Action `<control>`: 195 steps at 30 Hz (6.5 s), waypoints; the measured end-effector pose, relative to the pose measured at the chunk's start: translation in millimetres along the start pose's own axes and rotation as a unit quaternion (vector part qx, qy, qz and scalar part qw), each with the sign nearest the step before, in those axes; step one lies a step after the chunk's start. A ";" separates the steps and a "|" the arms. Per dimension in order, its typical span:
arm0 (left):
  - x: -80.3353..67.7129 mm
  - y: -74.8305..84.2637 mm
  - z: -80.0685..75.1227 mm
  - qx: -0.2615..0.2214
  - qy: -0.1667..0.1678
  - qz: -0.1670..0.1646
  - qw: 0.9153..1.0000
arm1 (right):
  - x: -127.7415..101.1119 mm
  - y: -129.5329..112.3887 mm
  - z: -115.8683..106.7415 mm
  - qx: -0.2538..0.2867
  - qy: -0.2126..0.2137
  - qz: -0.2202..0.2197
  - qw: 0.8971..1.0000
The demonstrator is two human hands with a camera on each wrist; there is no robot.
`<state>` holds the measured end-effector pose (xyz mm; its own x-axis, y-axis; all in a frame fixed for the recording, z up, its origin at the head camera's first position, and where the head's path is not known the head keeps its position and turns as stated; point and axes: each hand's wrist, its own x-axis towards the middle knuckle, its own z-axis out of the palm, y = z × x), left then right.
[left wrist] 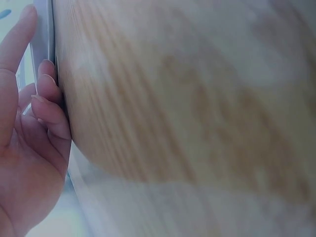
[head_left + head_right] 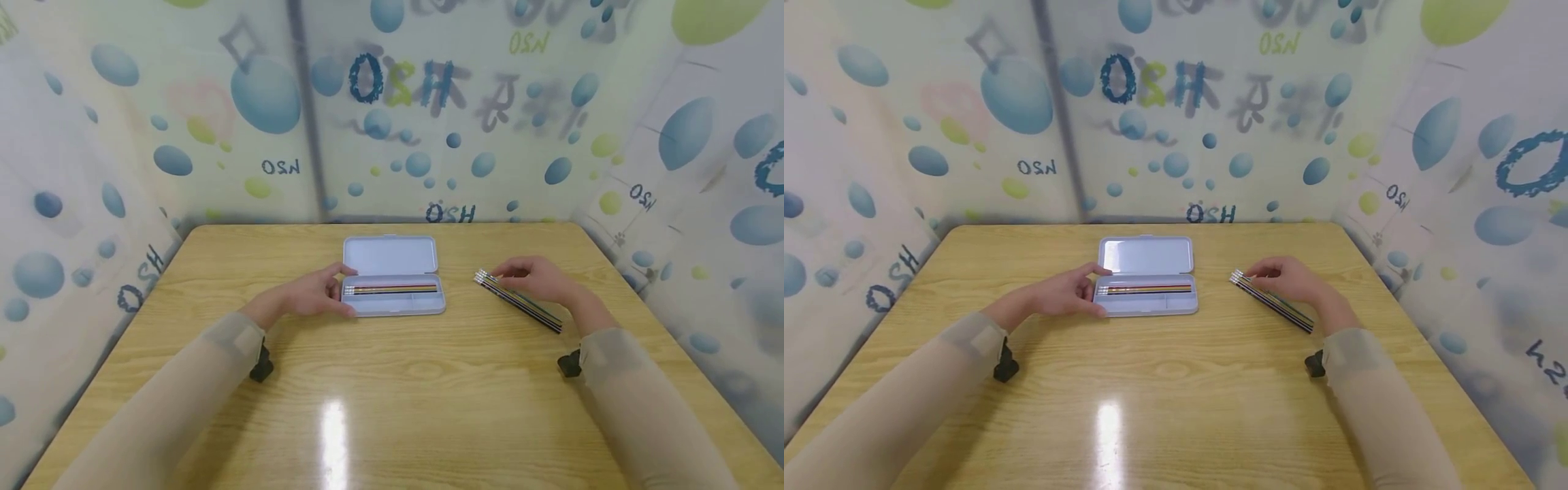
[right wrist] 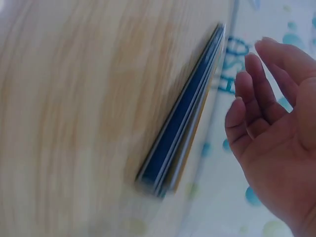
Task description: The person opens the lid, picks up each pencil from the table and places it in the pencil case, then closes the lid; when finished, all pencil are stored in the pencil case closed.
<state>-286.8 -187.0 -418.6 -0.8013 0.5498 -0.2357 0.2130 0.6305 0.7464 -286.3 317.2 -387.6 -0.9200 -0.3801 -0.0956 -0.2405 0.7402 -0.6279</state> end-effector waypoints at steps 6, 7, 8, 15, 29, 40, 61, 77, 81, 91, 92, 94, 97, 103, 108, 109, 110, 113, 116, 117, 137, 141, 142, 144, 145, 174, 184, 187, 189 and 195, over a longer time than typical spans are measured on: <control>0.7 -0.8 0.4 -0.002 -0.001 0.001 1.000 | -8.9 27.7 -14.2 0.009 -0.016 0.022 1.000; 0.7 -0.6 0.3 -0.002 -0.001 0.001 1.000 | -9.8 32.2 -16.0 0.010 -0.019 0.028 0.999; 0.5 -0.3 0.1 -0.003 -0.001 0.000 1.000 | -10.4 36.3 -17.6 0.011 -0.023 0.034 0.999; -0.5 2.5 -0.3 -0.005 -0.003 -0.005 1.000 | -12.9 52.4 -22.0 0.040 -0.043 0.055 0.997; -0.6 0.7 -0.2 -0.004 -0.005 -0.004 1.000 | -10.5 55.1 -15.1 0.050 -0.079 0.072 0.993; -1.3 3.2 -0.4 -0.006 -0.004 -0.009 1.000 | -8.9 55.2 -15.0 0.040 -0.079 0.075 0.993; -1.8 3.2 -0.5 -0.003 -0.001 -0.005 1.000 | -7.2 51.9 -16.1 0.002 -0.064 0.065 0.996; -3.4 3.1 -1.5 0.004 -0.002 -0.001 1.000 | -6.0 49.3 -14.8 -0.003 -0.055 0.063 0.997; -2.3 2.0 -1.5 0.000 -0.002 0.002 1.000 | -6.7 47.2 -16.0 -0.016 -0.047 0.069 0.996; -1.0 2.8 0.3 -0.002 -0.002 0.001 1.000 | -5.1 38.5 -14.4 -0.046 -0.018 0.082 0.995; -1.0 3.4 0.5 -0.003 -0.002 0.001 1.000 | -5.3 37.8 -14.4 -0.047 -0.015 0.084 0.995; -0.8 4.2 0.6 -0.006 -0.003 0.002 1.000 | -5.4 37.3 -14.5 -0.048 -0.003 0.085 0.995; -0.8 5.0 0.2 -0.006 -0.003 0.003 1.000 | -5.8 35.8 -15.3 -0.052 0.018 0.081 0.995; -0.3 4.2 -0.5 -0.007 -0.004 0.002 1.000 | -7.3 31.8 -19.4 -0.022 0.046 0.066 0.996; -0.9 5.1 -1.4 -0.007 -0.004 -0.001 1.000 | -8.2 22.3 -21.5 -0.031 0.056 0.050 0.997; -1.0 5.0 -1.3 -0.007 -0.005 -0.001 1.000 | -8.5 20.3 -21.5 -0.036 0.057 0.044 0.997; -1.1 5.0 -1.3 -0.008 -0.005 0.000 1.000 | -8.5 18.6 -21.5 -0.042 0.058 0.038 0.997; -1.5 5.0 -0.9 -0.009 -0.005 0.002 1.000 | -7.9 12.4 -20.0 -0.043 0.057 0.023 0.997; -2.6 6.1 -1.2 -0.009 -0.004 0.001 1.000 | -6.2 6.6 -18.1 -0.036 0.051 0.008 0.998; -2.8 6.1 -1.2 -0.009 -0.004 0.000 1.000 | -5.1 4.8 -16.8 -0.033 0.049 0.006 0.998; -1.3 3.0 0.1 0.005 0.003 -0.001 1.000 | 30.5 -44.3 17.0 -0.033 -0.001 -0.069 0.997; -1.3 4.0 0.3 0.006 0.004 -0.004 1.000 | 40.6 -56.0 27.2 -0.040 -0.008 -0.088 0.995; -1.4 4.5 0.4 0.006 0.004 -0.005 1.000 | 43.1 -59.3 29.9 -0.040 -0.009 -0.094 0.995; -1.5 4.8 0.5 0.007 0.003 -0.006 1.000 | 48.0 -65.4 35.7 -0.041 -0.012 -0.099 0.994; -1.6 5.0 0.4 0.006 0.003 -0.005 1.000 | 50.5 -68.6 38.7 -0.042 -0.012 -0.101 0.994; -0.6 5.8 -0.7 0.000 0.000 -0.006 1.000 | 102.8 -123.0 98.1 -0.068 -0.065 -0.094 0.991; -0.1 4.2 -0.8 -0.002 -0.003 -0.003 1.000 | 107.0 -128.4 103.0 -0.065 -0.074 -0.118 0.988; -0.6 4.7 -1.2 -0.005 -0.002 0.001 1.000 | 106.0 -130.1 103.0 -0.067 -0.073 -0.113 0.989; -0.9 5.0 -1.3 -0.006 -0.001 0.003 1.000 | 105.7 -130.4 103.0 -0.065 -0.074 -0.109 0.989; 0.0 4.7 -0.2 -0.005 -0.002 -0.003 1.000 | 104.7 -126.2 102.7 -0.059 -0.074 -0.105 0.990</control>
<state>-286.0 -184.2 -415.0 -0.8007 0.5483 -0.2415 0.2030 0.6276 0.7516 -320.5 127.0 -397.6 -0.7927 -0.6030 -0.0899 -0.4644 0.6928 -0.5517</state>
